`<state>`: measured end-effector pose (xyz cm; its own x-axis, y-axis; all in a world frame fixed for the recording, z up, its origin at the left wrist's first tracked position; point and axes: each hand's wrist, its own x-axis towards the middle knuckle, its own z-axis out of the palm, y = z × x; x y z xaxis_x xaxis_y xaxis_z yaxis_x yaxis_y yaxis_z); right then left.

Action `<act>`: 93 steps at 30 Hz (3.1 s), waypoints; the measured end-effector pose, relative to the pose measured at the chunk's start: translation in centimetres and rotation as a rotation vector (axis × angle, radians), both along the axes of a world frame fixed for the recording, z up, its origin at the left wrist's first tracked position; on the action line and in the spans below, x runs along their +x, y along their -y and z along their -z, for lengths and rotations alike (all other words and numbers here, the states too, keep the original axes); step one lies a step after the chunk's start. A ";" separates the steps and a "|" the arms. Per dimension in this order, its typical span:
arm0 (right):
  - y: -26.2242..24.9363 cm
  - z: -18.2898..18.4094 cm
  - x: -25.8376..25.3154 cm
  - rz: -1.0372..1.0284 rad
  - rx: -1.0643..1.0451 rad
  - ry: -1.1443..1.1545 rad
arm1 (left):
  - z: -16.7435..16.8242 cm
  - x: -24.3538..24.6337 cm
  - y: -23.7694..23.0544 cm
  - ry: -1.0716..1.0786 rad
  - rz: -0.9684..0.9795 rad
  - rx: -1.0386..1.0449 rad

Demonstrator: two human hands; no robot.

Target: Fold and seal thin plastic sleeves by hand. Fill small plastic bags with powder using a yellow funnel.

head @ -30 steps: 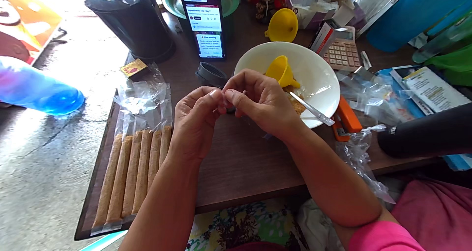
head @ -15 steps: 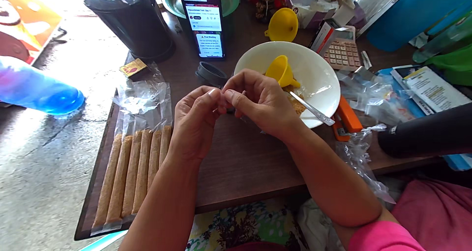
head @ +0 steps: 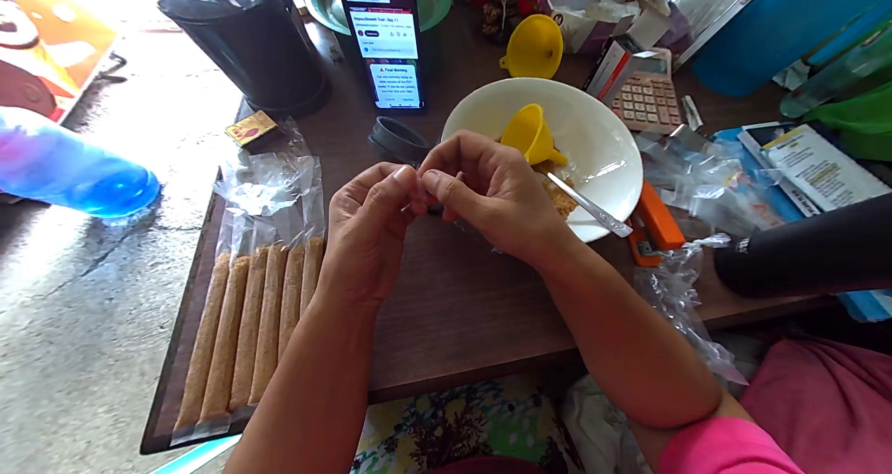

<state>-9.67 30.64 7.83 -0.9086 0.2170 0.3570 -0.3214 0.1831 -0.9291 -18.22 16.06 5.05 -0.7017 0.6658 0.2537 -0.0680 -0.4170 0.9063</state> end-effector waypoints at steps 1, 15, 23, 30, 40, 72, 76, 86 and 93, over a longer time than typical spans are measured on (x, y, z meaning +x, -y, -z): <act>0.0 0.0 0.0 0.000 0.001 0.000 | 0.0 0.0 0.0 0.001 -0.001 0.000; 0.0 -0.1 0.1 0.002 0.017 0.006 | 0.0 0.1 0.0 0.019 -0.007 -0.009; 0.0 0.0 0.0 0.006 0.017 0.006 | 0.2 -0.1 0.0 -0.002 0.000 -0.003; 0.0 0.0 0.0 0.010 0.015 0.008 | 0.1 0.1 -0.1 0.016 -0.011 0.002; 0.0 0.1 0.0 0.004 0.017 0.001 | 0.2 0.0 -0.1 0.009 0.005 0.004; 0.1 0.0 0.0 0.092 0.031 -0.029 | 0.0 0.1 -0.1 -0.006 -0.030 -0.017; 0.1 0.1 0.0 0.044 0.045 -0.021 | -0.1 0.1 -0.1 -0.005 -0.038 -0.021; 0.2 0.1 0.0 0.065 0.059 -0.026 | -0.3 0.2 -0.2 -0.097 -0.087 -0.039; 0.2 0.1 0.0 0.061 0.060 -0.032 | -0.2 0.3 -0.2 -0.092 -0.091 -0.044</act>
<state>-9.69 30.43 7.69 -0.8820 0.2493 0.3999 -0.3375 0.2583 -0.9052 -17.94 16.24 5.30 -0.7345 0.6126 0.2919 0.0525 -0.3776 0.9245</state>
